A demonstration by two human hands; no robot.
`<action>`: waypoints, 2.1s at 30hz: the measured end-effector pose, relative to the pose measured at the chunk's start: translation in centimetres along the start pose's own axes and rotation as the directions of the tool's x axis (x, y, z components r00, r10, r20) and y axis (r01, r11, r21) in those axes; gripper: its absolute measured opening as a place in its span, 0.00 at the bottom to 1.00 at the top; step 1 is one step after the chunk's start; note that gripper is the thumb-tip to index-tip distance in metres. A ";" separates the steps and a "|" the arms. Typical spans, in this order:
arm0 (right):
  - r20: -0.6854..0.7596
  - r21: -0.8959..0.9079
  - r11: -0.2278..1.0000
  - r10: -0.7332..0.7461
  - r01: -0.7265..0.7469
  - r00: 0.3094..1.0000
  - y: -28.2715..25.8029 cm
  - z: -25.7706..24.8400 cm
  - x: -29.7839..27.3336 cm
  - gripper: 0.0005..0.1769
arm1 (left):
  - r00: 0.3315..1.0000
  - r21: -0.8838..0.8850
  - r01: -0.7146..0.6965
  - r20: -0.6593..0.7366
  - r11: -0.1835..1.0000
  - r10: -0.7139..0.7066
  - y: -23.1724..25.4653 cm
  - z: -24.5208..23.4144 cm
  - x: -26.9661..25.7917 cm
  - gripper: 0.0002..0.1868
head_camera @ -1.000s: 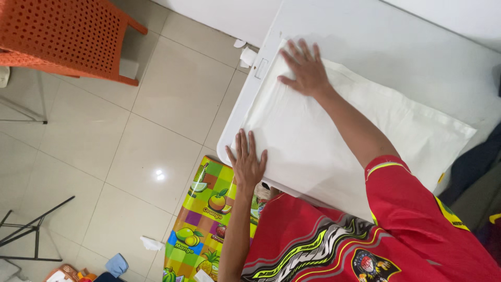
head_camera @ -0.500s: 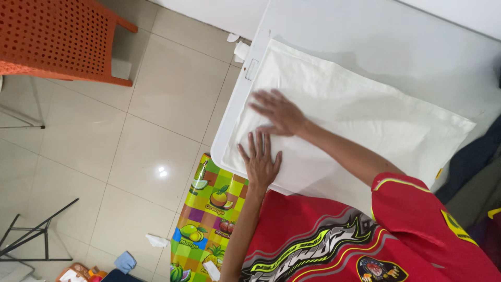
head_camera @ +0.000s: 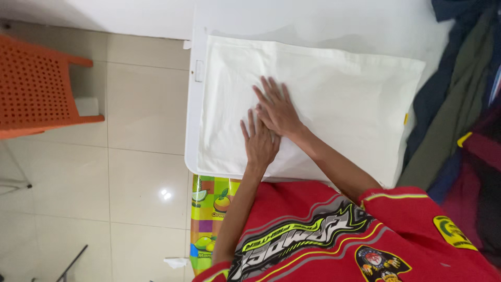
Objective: The person folds a black garment and a white t-shirt on a white table, then places them on a shelf. The person smooths and aligns the garments before folding them into compact rectangles and storing them.
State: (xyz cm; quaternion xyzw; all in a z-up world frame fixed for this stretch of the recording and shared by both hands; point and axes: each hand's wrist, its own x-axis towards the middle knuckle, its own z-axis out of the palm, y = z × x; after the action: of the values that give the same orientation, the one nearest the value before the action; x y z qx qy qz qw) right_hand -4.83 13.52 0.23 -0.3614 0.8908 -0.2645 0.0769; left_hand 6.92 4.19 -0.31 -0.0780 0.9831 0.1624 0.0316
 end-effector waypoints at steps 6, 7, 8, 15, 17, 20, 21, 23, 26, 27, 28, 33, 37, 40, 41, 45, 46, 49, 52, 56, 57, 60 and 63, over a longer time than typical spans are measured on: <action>0.002 -0.181 0.937 0.303 -0.298 0.953 4.8 -3.4 -8.3 0.44 | 0.988 0.055 -0.148 -0.029 0.987 0.149 2.8 0.3 2.3 0.40; 0.013 -0.182 0.931 0.323 -0.316 0.946 5.9 -3.8 -8.2 0.45 | 0.989 0.076 -0.143 -0.033 0.987 0.146 2.9 0.0 2.0 0.41; -0.018 -0.172 0.920 0.353 -0.351 0.935 7.3 -4.1 -7.4 0.45 | 0.991 0.092 -0.127 -0.022 0.988 0.129 3.0 -0.3 1.8 0.41; -0.136 -0.189 0.899 0.374 -0.395 0.917 13.8 -6.6 -2.8 0.44 | 0.995 0.018 -0.097 0.019 0.995 0.097 5.8 1.1 7.4 0.42; -0.098 -0.158 0.910 0.372 -0.383 0.923 14.4 -6.9 -3.5 0.44 | 0.970 0.025 -0.214 -0.117 0.977 0.215 5.7 1.8 11.4 0.41; -0.103 -0.207 0.849 0.475 -0.486 0.874 17.6 -9.4 -5.1 0.44 | 0.985 0.096 -0.174 0.007 0.980 0.175 3.5 1.6 16.0 0.41; -0.074 -0.244 0.799 0.550 -0.550 0.832 19.1 -10.7 -6.0 0.45 | 0.988 0.092 -0.116 0.114 0.989 0.106 2.0 0.8 17.2 0.41; -0.112 -0.242 0.709 0.657 -0.662 0.745 22.1 -14.0 -8.1 0.48 | 0.984 0.130 0.037 0.169 0.991 -0.059 -0.8 -0.9 18.8 0.42; -0.113 -0.212 0.629 0.744 -0.748 0.658 25.0 -16.3 -10.4 0.47 | 0.975 0.158 0.182 0.096 0.970 -0.199 -4.7 -3.0 19.8 0.41; -0.087 -0.222 0.606 0.768 -0.764 0.635 25.7 -17.0 -10.7 0.45 | 0.969 0.164 0.206 0.106 0.965 -0.225 -5.4 -3.3 19.8 0.40; -0.141 -0.215 0.617 0.748 -0.757 0.649 25.8 -17.1 -10.5 0.45 | 0.961 0.170 0.229 0.117 0.959 -0.250 -5.8 -3.4 20.1 0.38; -0.268 -0.256 0.756 0.543 -0.602 0.796 18.6 -10.4 -10.7 0.46 | 0.986 0.184 -0.155 -0.025 0.971 0.162 -3.0 -0.5 16.9 0.37; -0.126 -0.146 0.842 0.505 -0.519 0.854 13.2 -7.2 -13.8 0.45 | 0.991 0.067 -0.106 0.094 0.992 0.099 -2.5 -1.0 14.3 0.37; -0.214 -0.148 0.792 0.560 -0.593 0.801 16.0 -10.5 -17.2 0.45 | 0.996 0.055 -0.063 0.070 0.996 0.059 -3.1 -2.0 14.2 0.38; -0.230 -0.106 0.765 0.603 -0.636 0.764 16.9 -11.4 -17.5 0.46 | 0.996 0.057 -0.052 0.080 0.997 0.047 -3.1 -2.2 14.4 0.38; -0.148 -0.146 0.619 0.757 -0.772 0.636 18.2 -13.6 -19.9 0.46 | 0.994 0.044 -0.051 0.095 0.998 0.047 -3.4 -2.3 14.2 0.38; -0.195 -0.177 0.616 0.742 -0.767 0.641 17.5 -13.4 -20.3 0.47 | 0.995 0.034 -0.060 0.086 0.998 0.057 -3.3 -2.3 14.1 0.38; -0.321 -0.206 0.670 0.642 -0.713 0.696 13.4 -10.6 -21.5 0.47 | 0.996 0.040 -0.028 0.082 0.999 0.025 -3.7 -2.6 13.8 0.39; -0.184 -0.144 0.785 0.577 -0.602 0.796 6.8 -5.2 -22.3 0.48 | 0.992 0.048 0.071 0.098 0.996 -0.075 -4.4 -3.2 12.7 0.40; -0.113 -0.161 0.867 0.458 -0.471 0.882 6.6 -4.3 -21.2 0.48 | 0.970 0.158 0.181 0.134 0.971 -0.203 -5.3 -4.3 11.2 0.42; -0.106 -0.154 0.888 0.422 -0.434 0.900 7.8 -5.0 -20.4 0.50 | 0.961 0.199 0.211 0.139 0.957 -0.241 -5.4 -4.5 11.0 0.43; -0.081 -0.174 0.901 0.388 -0.396 0.918 12.9 -8.3 -17.0 0.57 | 0.900 0.288 0.307 0.221 0.907 -0.375 -5.1 -4.6 10.0 0.46; -0.169 -0.182 0.821 0.516 -0.541 0.840 16.5 -11.0 -14.6 0.69 | 0.808 0.390 0.323 0.361 0.863 -0.465 -4.8 -4.0 8.1 0.51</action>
State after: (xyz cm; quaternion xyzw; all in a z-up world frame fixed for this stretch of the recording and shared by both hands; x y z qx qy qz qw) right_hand -7.79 37.95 0.08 -0.0907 0.9827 -0.1512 0.0563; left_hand -0.46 -2.72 1.30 -0.2378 0.9239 0.0093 0.2998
